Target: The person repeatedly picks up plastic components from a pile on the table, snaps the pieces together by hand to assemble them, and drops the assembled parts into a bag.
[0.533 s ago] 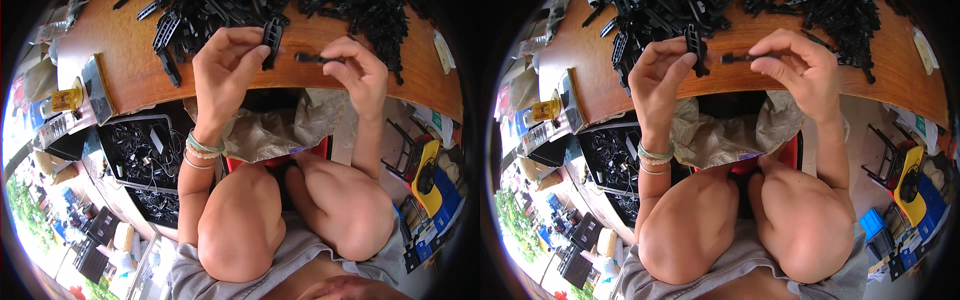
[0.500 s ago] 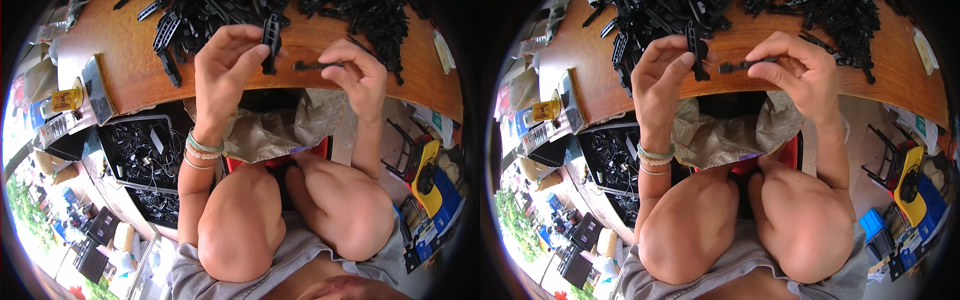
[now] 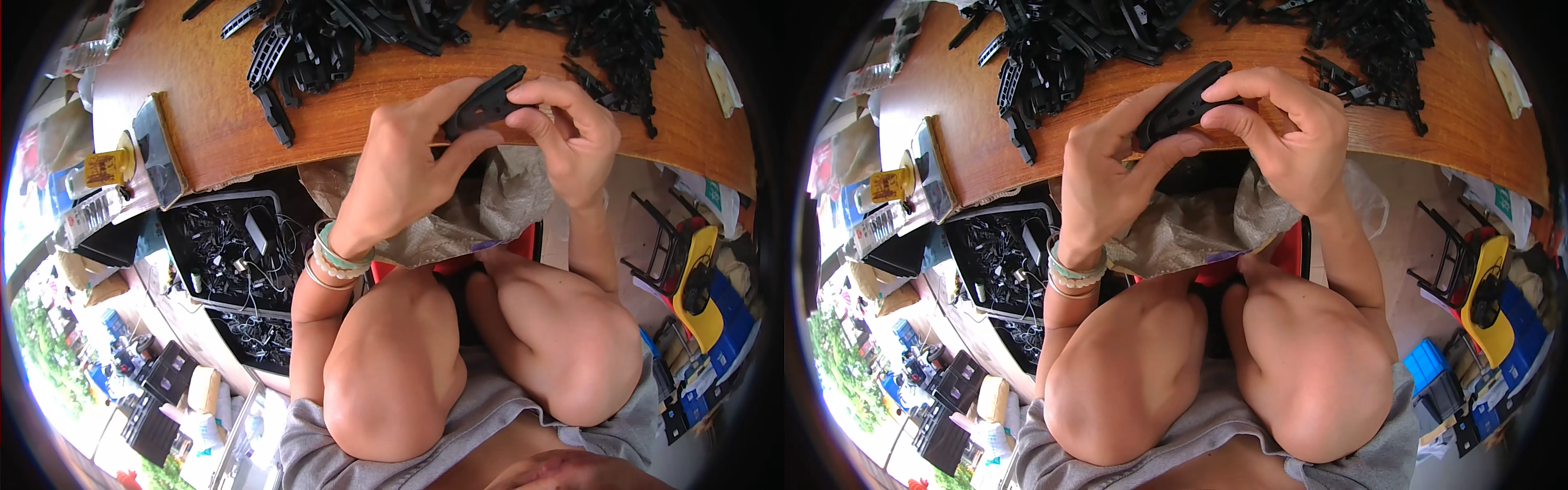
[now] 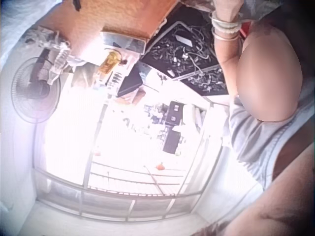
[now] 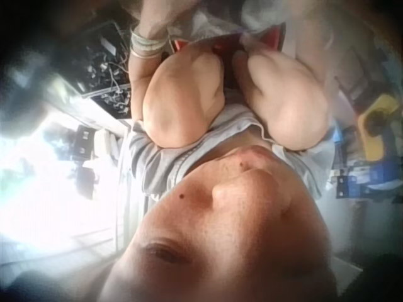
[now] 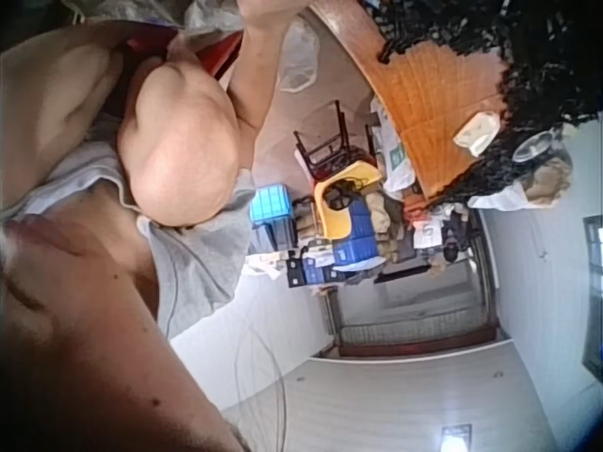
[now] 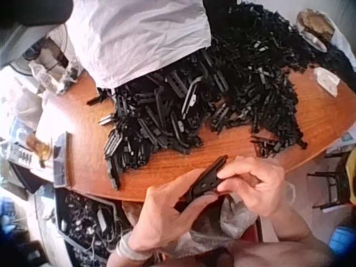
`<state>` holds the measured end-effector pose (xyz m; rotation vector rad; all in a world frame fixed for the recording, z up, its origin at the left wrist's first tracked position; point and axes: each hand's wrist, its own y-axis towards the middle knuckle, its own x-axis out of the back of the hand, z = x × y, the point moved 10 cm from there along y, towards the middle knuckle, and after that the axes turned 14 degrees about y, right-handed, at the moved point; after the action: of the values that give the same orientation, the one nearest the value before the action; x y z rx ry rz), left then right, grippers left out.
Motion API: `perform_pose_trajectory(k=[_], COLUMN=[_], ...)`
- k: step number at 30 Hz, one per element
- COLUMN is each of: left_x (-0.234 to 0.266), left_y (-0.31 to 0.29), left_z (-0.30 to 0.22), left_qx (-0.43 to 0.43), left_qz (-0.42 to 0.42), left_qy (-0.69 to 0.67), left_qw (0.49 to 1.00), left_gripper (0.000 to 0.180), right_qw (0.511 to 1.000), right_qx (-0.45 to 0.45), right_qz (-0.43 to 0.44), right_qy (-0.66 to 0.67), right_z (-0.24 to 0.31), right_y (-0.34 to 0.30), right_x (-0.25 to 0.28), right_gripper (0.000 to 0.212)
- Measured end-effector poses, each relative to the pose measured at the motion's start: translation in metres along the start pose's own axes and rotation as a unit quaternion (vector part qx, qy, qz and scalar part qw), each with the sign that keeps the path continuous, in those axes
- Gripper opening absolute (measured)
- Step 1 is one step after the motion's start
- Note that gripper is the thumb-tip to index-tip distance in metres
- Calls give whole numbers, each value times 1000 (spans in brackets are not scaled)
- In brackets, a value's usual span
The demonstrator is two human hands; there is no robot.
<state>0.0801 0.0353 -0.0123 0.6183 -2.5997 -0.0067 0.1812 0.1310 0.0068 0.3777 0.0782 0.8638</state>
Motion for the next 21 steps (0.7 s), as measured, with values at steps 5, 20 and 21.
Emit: perform_pose_trajectory(k=[5,20,21], left_x=[14,11,11], left_y=[0,-1,-1], left_z=[-17,-17,-15], left_qx=[-52,-83,-77], left_qz=[-48,-48,-44], left_qy=[73,95,98], left_qw=[995,991,991], left_gripper=[29,25,25], right_qw=[991,1000,999], right_qx=[100,17,-21], right_qz=[0,17,24], right_qy=[-85,0,36], right_z=[22,-5,-12], right_y=[3,-4,-4], right_x=[1,2,0], right_gripper=[26,26,25])
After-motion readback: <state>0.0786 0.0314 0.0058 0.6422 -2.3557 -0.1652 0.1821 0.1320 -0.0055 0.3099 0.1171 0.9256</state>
